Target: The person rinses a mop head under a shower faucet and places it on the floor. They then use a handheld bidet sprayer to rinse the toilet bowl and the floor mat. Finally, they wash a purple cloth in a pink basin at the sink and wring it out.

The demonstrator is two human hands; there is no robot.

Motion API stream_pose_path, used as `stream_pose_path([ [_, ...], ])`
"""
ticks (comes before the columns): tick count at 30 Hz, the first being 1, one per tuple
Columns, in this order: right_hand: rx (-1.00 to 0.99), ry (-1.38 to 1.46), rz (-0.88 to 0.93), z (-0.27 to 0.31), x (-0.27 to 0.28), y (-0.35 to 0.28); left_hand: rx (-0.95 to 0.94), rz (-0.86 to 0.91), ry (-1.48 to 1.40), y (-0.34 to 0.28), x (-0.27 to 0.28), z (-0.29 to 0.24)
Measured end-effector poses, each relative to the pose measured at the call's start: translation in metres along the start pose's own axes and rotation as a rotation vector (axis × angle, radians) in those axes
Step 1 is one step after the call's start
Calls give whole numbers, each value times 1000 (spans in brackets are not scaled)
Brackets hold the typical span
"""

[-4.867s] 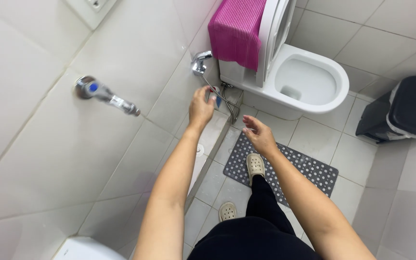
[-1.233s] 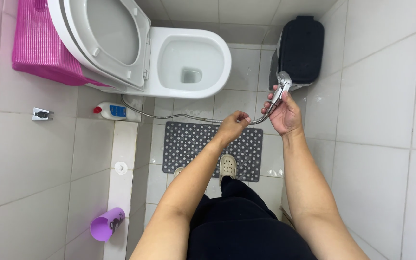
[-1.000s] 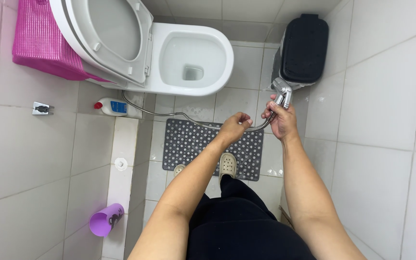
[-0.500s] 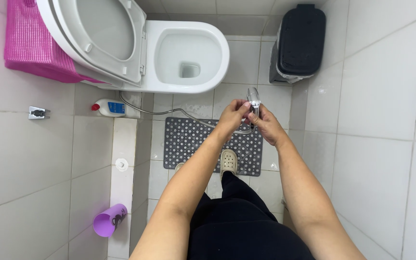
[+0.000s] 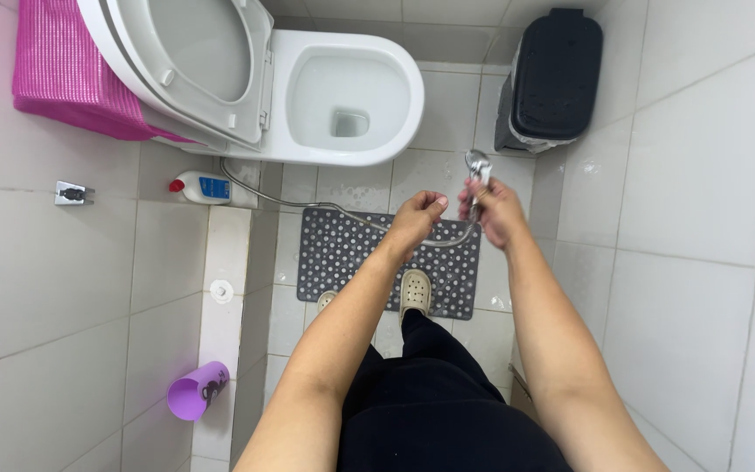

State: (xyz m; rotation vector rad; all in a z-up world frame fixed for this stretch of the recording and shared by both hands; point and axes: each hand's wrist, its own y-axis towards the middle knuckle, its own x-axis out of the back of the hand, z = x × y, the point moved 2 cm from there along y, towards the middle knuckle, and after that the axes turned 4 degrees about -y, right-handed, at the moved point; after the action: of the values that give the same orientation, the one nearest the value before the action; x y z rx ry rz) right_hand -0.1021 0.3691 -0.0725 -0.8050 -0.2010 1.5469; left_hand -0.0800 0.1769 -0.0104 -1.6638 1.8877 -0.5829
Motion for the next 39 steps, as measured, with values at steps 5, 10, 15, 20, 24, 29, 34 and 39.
stream_pose_path([
  [5, 15, 266, 143, 39, 15, 3, 3, -28, -3, 4, 9, 11],
  [10, 20, 354, 141, 42, 17, 8, 13, -42, -8, 1, 9, 1],
  [15, -76, 130, -91, 50, 26, 35, -15, -25, 3, 3, 4, -4],
  [20, -167, 131, -159, 77, 35, 60, -26, -29, -4, 9, 12, 10],
  [24, -104, -100, -147, 117, 18, 83, -11, -61, -8, 2, 22, 2],
  [29, 11, 52, 60, 176, -33, 78, -66, -64, -26, 19, 38, -18],
  [34, 112, -6, 90, 188, -58, 97, -163, -69, -14, 41, 51, -53],
  [39, 167, -112, -26, 200, -67, 130, -187, -14, 32, 81, 74, -84],
])
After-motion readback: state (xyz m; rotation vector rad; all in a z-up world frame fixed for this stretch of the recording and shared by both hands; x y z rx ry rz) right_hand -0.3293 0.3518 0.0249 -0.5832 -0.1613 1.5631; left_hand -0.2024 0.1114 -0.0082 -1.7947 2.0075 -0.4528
